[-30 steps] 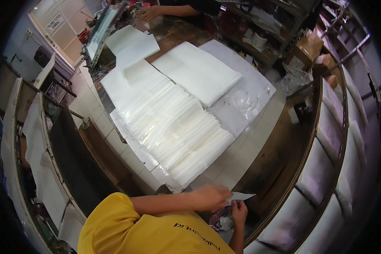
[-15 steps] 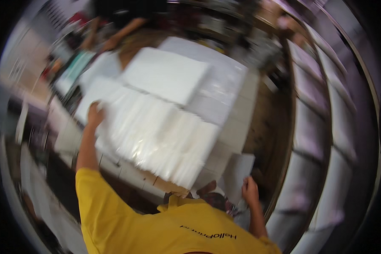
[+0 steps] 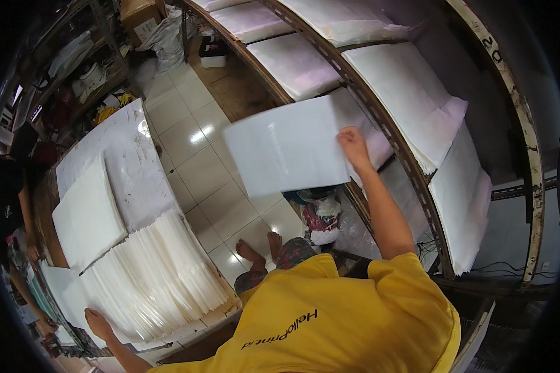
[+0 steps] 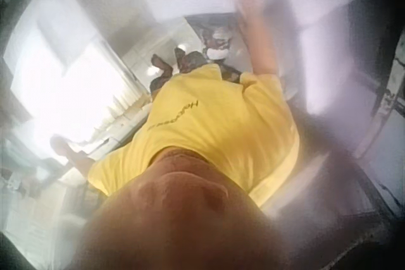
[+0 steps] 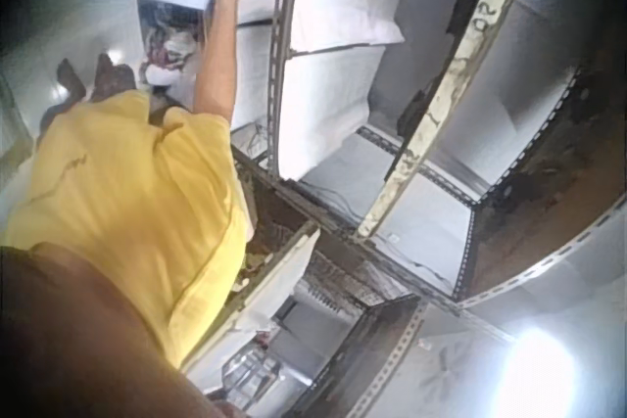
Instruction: The person repeatedly picks up white sheets from a table and places them onto a nearby metal shelf. The person handles the sheets one at a time, stacking them in a pile on the shelf.
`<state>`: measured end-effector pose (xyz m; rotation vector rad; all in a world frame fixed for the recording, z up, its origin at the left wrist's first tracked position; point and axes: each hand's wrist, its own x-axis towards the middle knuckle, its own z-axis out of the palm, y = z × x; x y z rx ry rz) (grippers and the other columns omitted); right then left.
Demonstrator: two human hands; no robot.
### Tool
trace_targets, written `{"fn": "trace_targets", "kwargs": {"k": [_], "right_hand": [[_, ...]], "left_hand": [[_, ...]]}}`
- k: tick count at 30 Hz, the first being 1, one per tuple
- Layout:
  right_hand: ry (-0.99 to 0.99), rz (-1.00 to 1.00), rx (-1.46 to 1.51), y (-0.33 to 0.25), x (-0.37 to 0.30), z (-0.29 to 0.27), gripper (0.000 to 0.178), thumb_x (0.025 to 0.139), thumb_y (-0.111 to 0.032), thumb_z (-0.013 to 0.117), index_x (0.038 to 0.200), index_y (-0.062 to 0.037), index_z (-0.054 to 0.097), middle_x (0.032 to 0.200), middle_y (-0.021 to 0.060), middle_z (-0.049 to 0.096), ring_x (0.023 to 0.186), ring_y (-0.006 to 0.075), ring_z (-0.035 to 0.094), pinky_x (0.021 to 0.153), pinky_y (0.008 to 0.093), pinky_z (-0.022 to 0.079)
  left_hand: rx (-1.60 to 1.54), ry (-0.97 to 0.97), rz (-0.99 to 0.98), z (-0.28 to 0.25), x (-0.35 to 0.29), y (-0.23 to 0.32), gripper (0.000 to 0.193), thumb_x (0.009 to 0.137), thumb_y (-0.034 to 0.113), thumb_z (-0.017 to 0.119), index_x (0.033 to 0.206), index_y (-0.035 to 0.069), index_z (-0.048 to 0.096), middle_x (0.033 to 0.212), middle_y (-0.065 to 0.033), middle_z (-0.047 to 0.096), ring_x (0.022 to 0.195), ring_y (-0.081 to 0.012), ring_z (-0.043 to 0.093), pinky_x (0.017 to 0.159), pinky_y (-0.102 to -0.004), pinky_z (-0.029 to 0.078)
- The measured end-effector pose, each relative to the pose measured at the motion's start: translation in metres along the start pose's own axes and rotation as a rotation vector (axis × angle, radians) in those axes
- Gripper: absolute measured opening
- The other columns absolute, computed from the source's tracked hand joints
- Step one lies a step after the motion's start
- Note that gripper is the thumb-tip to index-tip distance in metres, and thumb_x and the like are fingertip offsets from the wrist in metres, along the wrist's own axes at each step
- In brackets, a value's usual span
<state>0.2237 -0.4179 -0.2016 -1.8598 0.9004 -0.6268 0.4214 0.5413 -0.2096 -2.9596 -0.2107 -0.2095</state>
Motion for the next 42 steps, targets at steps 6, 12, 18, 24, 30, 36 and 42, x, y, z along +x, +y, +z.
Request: {"fn": "trace_targets", "kwargs": {"k": [6,12,18,24,30,36,42], "right_hand": [[0.428,0.372,0.007,0.077,0.007,-0.086,0.017,0.085,-0.017,0.065,0.099,-0.007,0.06,0.083,0.0031,0.062,0.067,0.0131,0.057,0.057,0.0275,0.045],[0.62,0.524,0.032,0.142,-0.002,-0.115,0.015,0.085,-0.021,0.064,0.091,-0.007,0.062,0.072,0.0022,0.061,0.061,0.012,0.059,0.053,0.0273,0.046],[0.525,0.645,-0.069,0.198,-0.003,-0.135,0.024,0.087,-0.025,0.061,0.101,-0.0059,0.063,0.083,0.003,0.064,0.066,0.0125,0.062,0.055,0.0284,0.048],[0.462,0.63,0.049,0.28,0.027,-0.153,0.029,0.089,-0.025,0.06,0.109,-0.0043,0.062,0.093,0.0054,0.064,0.072,0.0134,0.062,0.061,0.0286,0.051],[0.424,0.605,0.001,0.26,0.041,-0.153,0.03,0.091,-0.024,0.06,0.113,-0.004,0.059,0.091,0.005,0.062,0.072,0.0113,0.058,0.06,0.0261,0.047],[0.382,0.508,-0.141,0.233,0.047,-0.154,0.031,0.093,-0.022,0.06,0.118,-0.0037,0.055,0.089,0.0046,0.06,0.071,0.0092,0.054,0.058,0.0236,0.043],[0.269,0.115,0.13,0.111,-0.053,-0.1,0.033,0.096,-0.021,0.06,0.122,-0.0034,0.052,0.087,0.0042,0.059,0.07,0.0071,0.05,0.056,0.0211,0.039]], "left_hand": [[-0.212,0.214,0.119,-0.088,0.009,0.086,0.03,0.102,0.015,0.045,0.121,-0.005,0.056,0.116,-0.0242,0.063,0.102,-0.0402,0.062,0.085,-0.0443,0.051],[-0.54,0.236,0.276,-0.199,-0.046,0.24,0.03,0.101,0.009,0.047,0.125,-0.007,0.056,0.115,-0.0216,0.064,0.099,-0.0295,0.064,0.09,-0.035,0.049],[-0.867,0.104,0.275,-0.261,-0.096,0.35,0.03,0.1,0.005,0.046,0.127,-0.005,0.056,0.105,-0.0151,0.065,0.093,-0.0182,0.06,0.085,-0.028,0.047],[-0.96,0.143,0.419,-0.294,-0.146,0.416,0.029,0.098,0.003,0.047,0.123,-0.006,0.058,0.098,-0.0115,0.064,0.082,-0.0135,0.055,0.074,-0.0246,0.046],[-1.026,0.137,0.569,-0.321,-0.187,0.465,0.028,0.094,0.0,0.049,0.118,-0.006,0.061,0.087,-0.0098,0.06,0.069,-0.013,0.051,0.062,-0.0236,0.042],[-1.115,-0.005,0.709,-0.334,-0.212,0.497,0.034,0.086,-0.01,0.051,0.117,-0.003,0.062,0.078,-0.0112,0.056,0.063,-0.0185,0.054,0.06,-0.0273,0.045],[-1.245,-0.135,0.873,-0.326,-0.233,0.522,0.042,0.08,-0.007,0.061,0.121,0.0,0.058,0.083,-0.0157,0.061,0.069,-0.0313,0.06,0.06,-0.0375,0.049]]}}
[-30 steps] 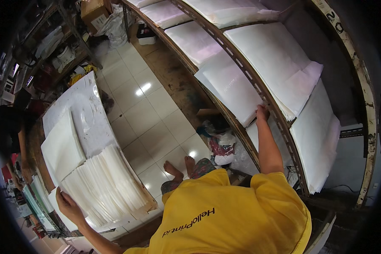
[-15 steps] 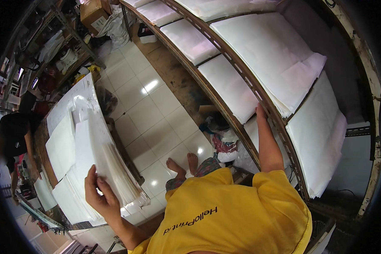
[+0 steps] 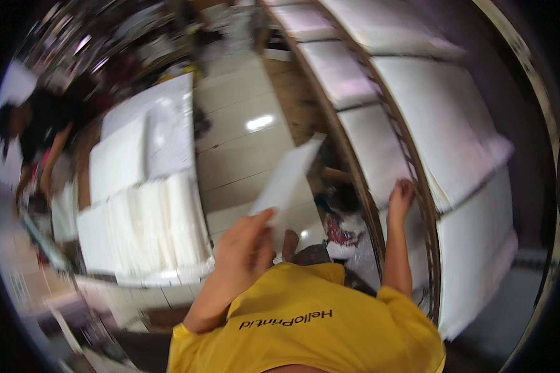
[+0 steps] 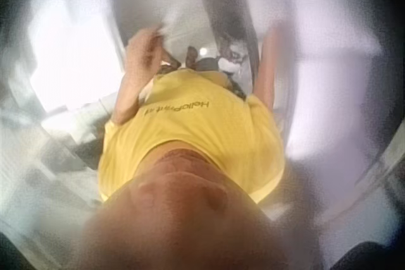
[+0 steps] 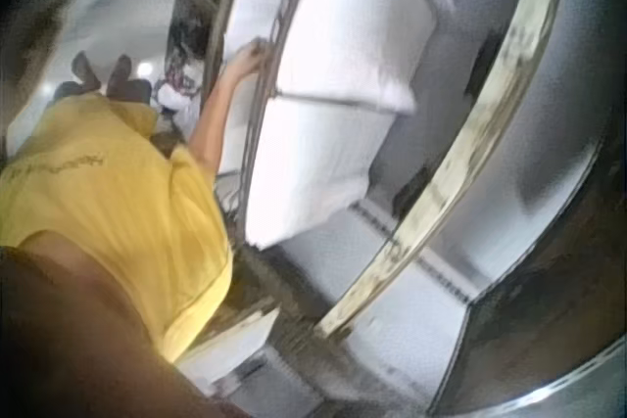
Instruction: The person repeatedly picks up white sheets from a table and places them onto a nearby metal shelf. The person handles the sheets one at a time, stacking them in a pile on the shelf.
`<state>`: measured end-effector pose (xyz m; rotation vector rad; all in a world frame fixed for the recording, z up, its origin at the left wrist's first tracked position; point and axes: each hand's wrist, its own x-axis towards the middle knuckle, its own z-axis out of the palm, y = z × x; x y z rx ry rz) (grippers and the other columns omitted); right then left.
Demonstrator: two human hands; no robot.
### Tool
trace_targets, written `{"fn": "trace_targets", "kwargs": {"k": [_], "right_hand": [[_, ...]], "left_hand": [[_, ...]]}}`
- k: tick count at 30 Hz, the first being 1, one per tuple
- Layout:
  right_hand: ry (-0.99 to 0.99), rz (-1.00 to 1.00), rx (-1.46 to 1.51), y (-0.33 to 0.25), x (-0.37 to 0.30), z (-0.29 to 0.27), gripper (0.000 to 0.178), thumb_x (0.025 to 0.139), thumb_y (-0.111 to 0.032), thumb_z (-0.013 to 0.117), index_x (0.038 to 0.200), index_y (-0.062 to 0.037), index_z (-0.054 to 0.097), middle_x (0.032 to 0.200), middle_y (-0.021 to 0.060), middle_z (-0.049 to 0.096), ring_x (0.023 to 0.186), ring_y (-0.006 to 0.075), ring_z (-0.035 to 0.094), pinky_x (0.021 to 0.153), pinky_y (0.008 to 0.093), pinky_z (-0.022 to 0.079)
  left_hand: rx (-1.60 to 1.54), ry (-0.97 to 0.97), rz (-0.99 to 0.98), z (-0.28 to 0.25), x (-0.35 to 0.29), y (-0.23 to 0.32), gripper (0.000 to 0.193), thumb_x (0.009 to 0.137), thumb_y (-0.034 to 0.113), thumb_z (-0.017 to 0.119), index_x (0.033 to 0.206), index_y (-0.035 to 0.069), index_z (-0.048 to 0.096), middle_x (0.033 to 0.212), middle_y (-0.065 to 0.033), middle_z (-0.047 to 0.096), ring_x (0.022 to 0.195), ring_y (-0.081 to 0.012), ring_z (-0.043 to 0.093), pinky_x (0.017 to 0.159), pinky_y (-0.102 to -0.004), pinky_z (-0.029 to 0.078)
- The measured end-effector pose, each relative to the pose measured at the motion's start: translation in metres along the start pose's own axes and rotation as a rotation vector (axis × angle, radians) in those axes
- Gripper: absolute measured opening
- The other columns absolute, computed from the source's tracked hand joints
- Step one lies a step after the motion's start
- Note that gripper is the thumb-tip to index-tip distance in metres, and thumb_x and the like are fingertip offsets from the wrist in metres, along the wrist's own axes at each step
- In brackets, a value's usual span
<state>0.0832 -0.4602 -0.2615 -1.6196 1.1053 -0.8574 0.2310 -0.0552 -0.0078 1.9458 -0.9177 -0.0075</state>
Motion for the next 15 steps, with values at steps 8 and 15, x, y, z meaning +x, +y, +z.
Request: {"fn": "trace_targets", "kwargs": {"k": [8,15], "right_hand": [[-0.889,-0.412,0.166,-0.209,-0.18,0.057,0.046,0.099,-0.015,0.049,0.141,0.0007,0.04,0.087,0.0081,0.06,0.071,0.0144,0.059,0.066,0.0277,0.049],[-0.985,-0.329,-0.176,-0.181,-0.209,0.098,0.025,0.102,-0.024,0.051,0.102,-0.0007,0.061,0.076,0.0012,0.059,0.061,0.0073,0.052,0.054,0.0233,0.041]], "left_hand": [[0.158,-0.182,0.116,0.069,-0.022,-0.045,0.031,0.082,0.01,0.062,0.112,0.001,0.057,0.09,-0.0134,0.063,0.076,-0.0338,0.064,0.068,-0.0434,0.052],[0.044,-0.214,0.052,0.029,-0.069,-0.066,0.031,0.09,0.021,0.06,0.114,0.0,0.057,0.094,-0.0149,0.064,0.083,-0.035,0.065,0.073,-0.0432,0.053]]}}
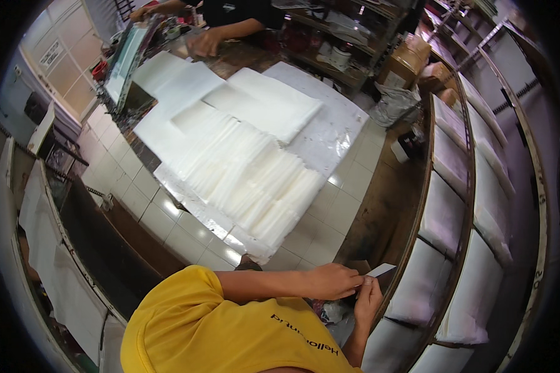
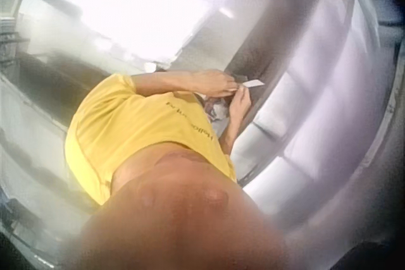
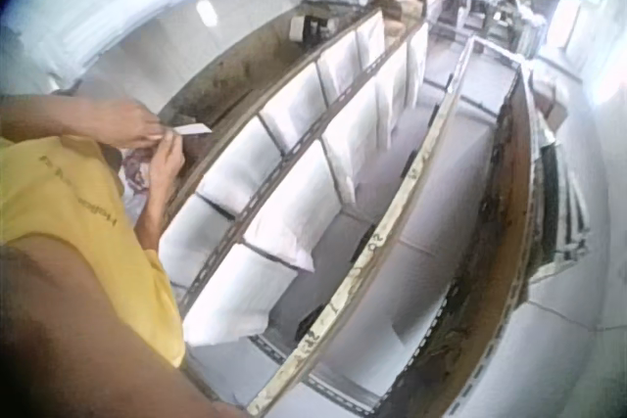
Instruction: The person repeatedly picks up white sheets from a table and places them onto a nearby metal shelf. The person handles the sheets one at a time, stacking them in a pile on the shelf.
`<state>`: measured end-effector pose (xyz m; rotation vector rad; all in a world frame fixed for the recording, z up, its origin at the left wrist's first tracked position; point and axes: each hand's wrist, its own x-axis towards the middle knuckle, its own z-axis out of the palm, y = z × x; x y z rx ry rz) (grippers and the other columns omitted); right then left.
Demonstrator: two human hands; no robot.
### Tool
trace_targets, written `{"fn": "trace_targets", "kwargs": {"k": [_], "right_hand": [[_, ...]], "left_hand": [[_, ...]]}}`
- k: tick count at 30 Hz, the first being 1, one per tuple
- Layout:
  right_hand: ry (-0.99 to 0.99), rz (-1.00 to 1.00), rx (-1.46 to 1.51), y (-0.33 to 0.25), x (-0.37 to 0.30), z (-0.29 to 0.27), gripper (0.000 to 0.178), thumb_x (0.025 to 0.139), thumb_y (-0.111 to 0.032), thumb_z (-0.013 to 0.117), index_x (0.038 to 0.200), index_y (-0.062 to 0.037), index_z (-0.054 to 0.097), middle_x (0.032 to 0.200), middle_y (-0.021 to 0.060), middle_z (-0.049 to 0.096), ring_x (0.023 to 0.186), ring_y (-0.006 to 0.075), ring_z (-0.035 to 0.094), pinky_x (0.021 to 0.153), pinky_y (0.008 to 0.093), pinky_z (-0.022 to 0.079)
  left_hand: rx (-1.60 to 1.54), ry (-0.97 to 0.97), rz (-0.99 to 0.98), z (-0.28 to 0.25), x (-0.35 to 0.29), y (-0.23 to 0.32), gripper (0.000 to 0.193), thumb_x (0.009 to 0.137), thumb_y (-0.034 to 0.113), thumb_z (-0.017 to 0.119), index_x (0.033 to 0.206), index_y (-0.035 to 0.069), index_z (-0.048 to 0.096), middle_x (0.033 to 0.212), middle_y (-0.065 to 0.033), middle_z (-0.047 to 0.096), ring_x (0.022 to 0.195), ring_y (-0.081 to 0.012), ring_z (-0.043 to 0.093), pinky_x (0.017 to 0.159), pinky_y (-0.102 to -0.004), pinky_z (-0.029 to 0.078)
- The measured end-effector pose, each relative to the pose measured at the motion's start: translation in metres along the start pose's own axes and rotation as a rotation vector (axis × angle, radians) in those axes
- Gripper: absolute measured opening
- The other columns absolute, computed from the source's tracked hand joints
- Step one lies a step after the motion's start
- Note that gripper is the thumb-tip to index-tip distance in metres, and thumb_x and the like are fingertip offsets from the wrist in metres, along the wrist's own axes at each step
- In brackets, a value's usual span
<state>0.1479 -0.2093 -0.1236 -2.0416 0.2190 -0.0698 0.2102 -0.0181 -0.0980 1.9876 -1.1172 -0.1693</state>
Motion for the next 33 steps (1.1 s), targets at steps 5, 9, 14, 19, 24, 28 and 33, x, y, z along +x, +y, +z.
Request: {"fn": "trace_targets", "kwargs": {"k": [5,9,14,19,24,28,33], "right_hand": [[0.018,0.19,0.136,0.02,-0.001,0.065,0.011,0.095,-0.011,0.061,0.092,-0.0008,0.059,0.073,-0.0004,0.058,0.061,0.0052,0.051,0.057,0.023,0.043],[-0.029,0.206,-0.096,0.072,-0.01,0.087,0.007,0.094,-0.008,0.06,0.093,-0.002,0.058,0.075,0.0006,0.058,0.067,0.0066,0.053,0.062,0.0253,0.046],[-0.037,0.151,-0.323,0.056,-0.026,0.103,0.005,0.092,-0.005,0.054,0.096,-0.0015,0.054,0.077,0.0098,0.061,0.073,0.0186,0.061,0.066,0.0329,0.048],[-0.07,0.174,-0.408,0.058,-0.05,0.103,0.023,0.088,-0.005,0.052,0.11,-0.0012,0.047,0.094,0.0246,0.065,0.092,0.0441,0.064,0.075,0.0452,0.05],[-0.246,0.42,-0.386,0.02,-0.038,0.078,0.035,0.092,-0.019,0.056,0.124,-0.0082,0.045,0.116,0.0258,0.061,0.11,0.0458,0.056,0.09,0.0522,0.045],[0.003,0.336,-0.24,0.06,-0.058,0.04,0.02,0.091,-0.015,0.059,0.109,-0.008,0.055,0.096,0.0171,0.067,0.089,0.0329,0.064,0.078,0.0407,0.05],[0.436,0.358,0.022,0.101,-0.093,-0.045,0.01,0.091,-0.009,0.064,0.101,-0.008,0.063,0.082,-0.0052,0.059,0.078,0.0037,0.054,0.068,0.0219,0.043]], "left_hand": [[0.035,0.551,-0.327,-0.12,-0.076,-0.076,0.031,0.087,0.023,0.069,0.112,0.004,0.064,0.106,-0.0138,0.065,0.09,-0.0315,0.064,0.08,-0.0388,0.053],[0.406,0.824,-0.705,-0.241,-0.174,-0.174,0.027,0.086,0.015,0.066,0.112,0.007,0.063,0.113,-0.0134,0.063,0.107,-0.032,0.059,0.093,-0.041,0.048],[0.786,0.539,-0.901,-0.316,-0.294,-0.25,0.04,0.076,0.009,0.064,0.116,0.005,0.062,0.119,-0.0175,0.06,0.109,-0.0365,0.057,0.092,-0.0464,0.049],[0.736,0.385,-0.773,-0.323,-0.32,-0.296,0.017,0.082,0.01,0.058,0.096,0.002,0.064,0.099,-0.0188,0.063,0.097,-0.0381,0.06,0.086,-0.0467,0.049],[0.743,0.441,-0.997,-0.315,-0.368,-0.322,0.028,0.096,0.012,0.051,0.116,-0.003,0.061,0.117,-0.0225,0.063,0.11,-0.0384,0.059,0.097,-0.0404,0.046],[0.68,0.564,-0.686,-0.327,-0.294,-0.298,0.035,0.102,0.021,0.05,0.123,-0.006,0.06,0.117,-0.0234,0.065,0.105,-0.035,0.064,0.089,-0.0384,0.051],[0.643,0.425,-0.453,-0.276,-0.155,-0.17,0.035,0.103,0.018,0.05,0.127,-0.007,0.057,0.12,-0.0213,0.065,0.106,-0.0288,0.064,0.091,-0.0338,0.05]]}}
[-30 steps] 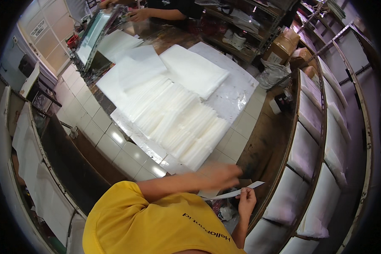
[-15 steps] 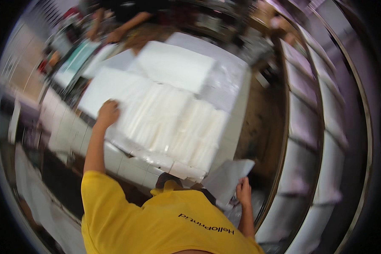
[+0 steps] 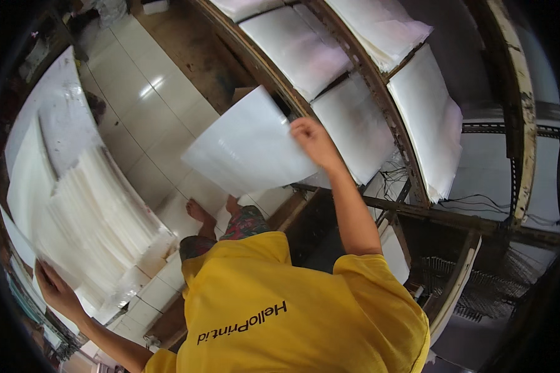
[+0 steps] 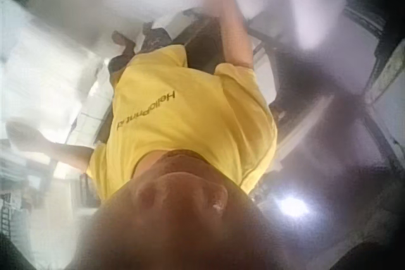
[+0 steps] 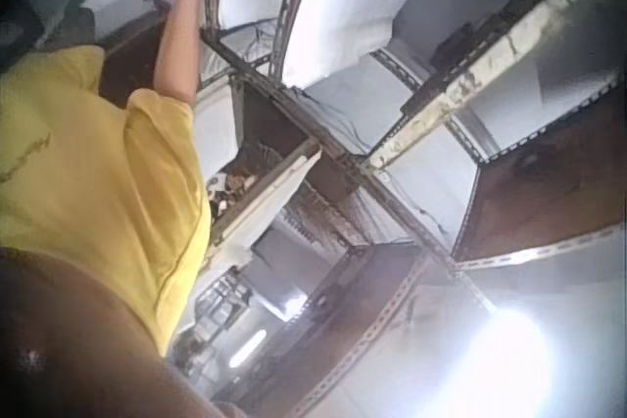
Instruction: The person repeatedly picks up white sheets from a table and places them onto a nearby metal shelf. The person handles the sheets one at a time, stacking them in a pile on the shelf.
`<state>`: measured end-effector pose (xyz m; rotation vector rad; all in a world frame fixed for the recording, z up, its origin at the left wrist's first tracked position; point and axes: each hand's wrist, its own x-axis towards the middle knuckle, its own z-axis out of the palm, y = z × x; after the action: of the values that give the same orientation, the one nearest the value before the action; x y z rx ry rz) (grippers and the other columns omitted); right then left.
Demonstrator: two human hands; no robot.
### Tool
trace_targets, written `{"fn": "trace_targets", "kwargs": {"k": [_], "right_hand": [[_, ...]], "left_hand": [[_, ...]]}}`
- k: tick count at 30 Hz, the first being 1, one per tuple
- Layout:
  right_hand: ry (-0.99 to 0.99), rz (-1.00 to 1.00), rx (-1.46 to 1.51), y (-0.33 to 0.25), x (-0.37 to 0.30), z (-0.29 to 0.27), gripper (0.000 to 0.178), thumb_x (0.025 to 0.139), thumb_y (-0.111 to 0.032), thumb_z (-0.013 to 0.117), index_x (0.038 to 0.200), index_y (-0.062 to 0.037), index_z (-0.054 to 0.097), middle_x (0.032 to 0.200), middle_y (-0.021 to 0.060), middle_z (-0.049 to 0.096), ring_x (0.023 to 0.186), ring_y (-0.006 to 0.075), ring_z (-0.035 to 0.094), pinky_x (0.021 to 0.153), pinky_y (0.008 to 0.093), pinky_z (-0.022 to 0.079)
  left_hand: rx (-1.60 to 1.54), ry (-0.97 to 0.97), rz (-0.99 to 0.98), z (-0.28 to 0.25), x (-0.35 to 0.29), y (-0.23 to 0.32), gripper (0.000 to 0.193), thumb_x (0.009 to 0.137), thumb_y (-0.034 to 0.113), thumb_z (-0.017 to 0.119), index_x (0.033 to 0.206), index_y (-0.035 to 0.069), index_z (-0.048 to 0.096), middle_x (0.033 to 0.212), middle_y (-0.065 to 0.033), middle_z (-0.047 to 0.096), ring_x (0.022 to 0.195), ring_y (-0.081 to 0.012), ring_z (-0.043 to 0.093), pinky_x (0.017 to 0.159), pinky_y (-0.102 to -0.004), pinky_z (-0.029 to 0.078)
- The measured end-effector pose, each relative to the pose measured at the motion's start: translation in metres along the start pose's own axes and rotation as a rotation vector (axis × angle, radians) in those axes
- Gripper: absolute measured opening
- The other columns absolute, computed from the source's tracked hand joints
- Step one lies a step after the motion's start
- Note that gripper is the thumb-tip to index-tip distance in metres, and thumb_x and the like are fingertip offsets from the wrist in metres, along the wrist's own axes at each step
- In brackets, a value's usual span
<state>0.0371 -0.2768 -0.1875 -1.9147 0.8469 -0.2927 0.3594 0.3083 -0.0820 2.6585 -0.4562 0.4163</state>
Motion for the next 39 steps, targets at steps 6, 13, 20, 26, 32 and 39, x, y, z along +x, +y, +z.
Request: {"fn": "trace_targets", "kwargs": {"k": [6,13,20,26,32,39], "right_hand": [[0.486,0.158,0.078,0.104,0.011,-0.164,0.023,0.094,-0.019,0.062,0.114,-0.0073,0.062,0.106,-0.0013,0.063,0.094,0.0097,0.055,0.08,0.0249,0.045],[0.884,0.254,0.21,0.254,-0.009,-0.331,0.025,0.092,-0.017,0.064,0.113,-0.0052,0.063,0.105,0.0041,0.065,0.093,0.0154,0.059,0.078,0.0278,0.049],[0.689,0.241,0.598,0.326,0.001,-0.434,0.025,0.089,-0.015,0.066,0.111,-0.0035,0.064,0.101,0.0083,0.065,0.086,0.0201,0.061,0.072,0.0301,0.051],[1.172,0.73,-0.177,0.346,0.026,-0.439,0.021,0.088,-0.018,0.067,0.1,-0.0018,0.067,0.087,0.0081,0.066,0.063,0.0195,0.059,0.053,0.0307,0.047],[0.663,0.354,-1.278,0.463,-0.032,-0.601,0.02,0.086,-0.018,0.069,0.101,-0.0037,0.068,0.092,0.0097,0.069,0.073,0.0212,0.065,0.056,0.0314,0.051],[0.444,0.586,-1.678,0.417,0.006,-0.523,0.025,0.087,-0.015,0.069,0.11,-0.0064,0.064,0.102,0.0083,0.066,0.087,0.0214,0.064,0.071,0.0318,0.054]], "left_hand": [[-0.334,-0.196,-0.001,0.069,-0.015,0.169,0.031,0.101,0.01,0.053,0.127,-0.008,0.056,0.11,-0.0138,0.066,0.098,-0.014,0.059,0.088,-0.0254,0.047],[-0.38,-0.464,0.107,0.124,-0.054,0.313,0.021,0.099,0.004,0.05,0.114,-0.008,0.058,0.086,-0.0084,0.056,0.075,-0.0113,0.05,0.067,-0.0236,0.043],[-0.401,-0.696,0.299,0.2,-0.083,0.365,0.024,0.089,-0.008,0.055,0.112,-0.004,0.059,0.084,-0.0168,0.057,0.068,-0.0271,0.055,0.063,-0.0296,0.044],[-0.417,-0.82,0.216,0.231,-0.124,0.375,0.032,0.079,-0.016,0.057,0.109,-0.004,0.058,0.074,-0.0151,0.052,0.063,-0.0288,0.051,0.058,-0.0365,0.041],[-0.453,-0.882,0.247,0.264,-0.136,0.348,0.03,0.08,-0.014,0.057,0.108,-0.005,0.058,0.075,-0.0161,0.053,0.066,-0.0307,0.053,0.061,-0.0386,0.043],[-0.359,-0.933,0.215,0.256,-0.15,0.36,0.03,0.079,-0.013,0.058,0.108,-0.004,0.059,0.074,-0.0167,0.054,0.067,-0.0325,0.054,0.063,-0.0394,0.045]]}}
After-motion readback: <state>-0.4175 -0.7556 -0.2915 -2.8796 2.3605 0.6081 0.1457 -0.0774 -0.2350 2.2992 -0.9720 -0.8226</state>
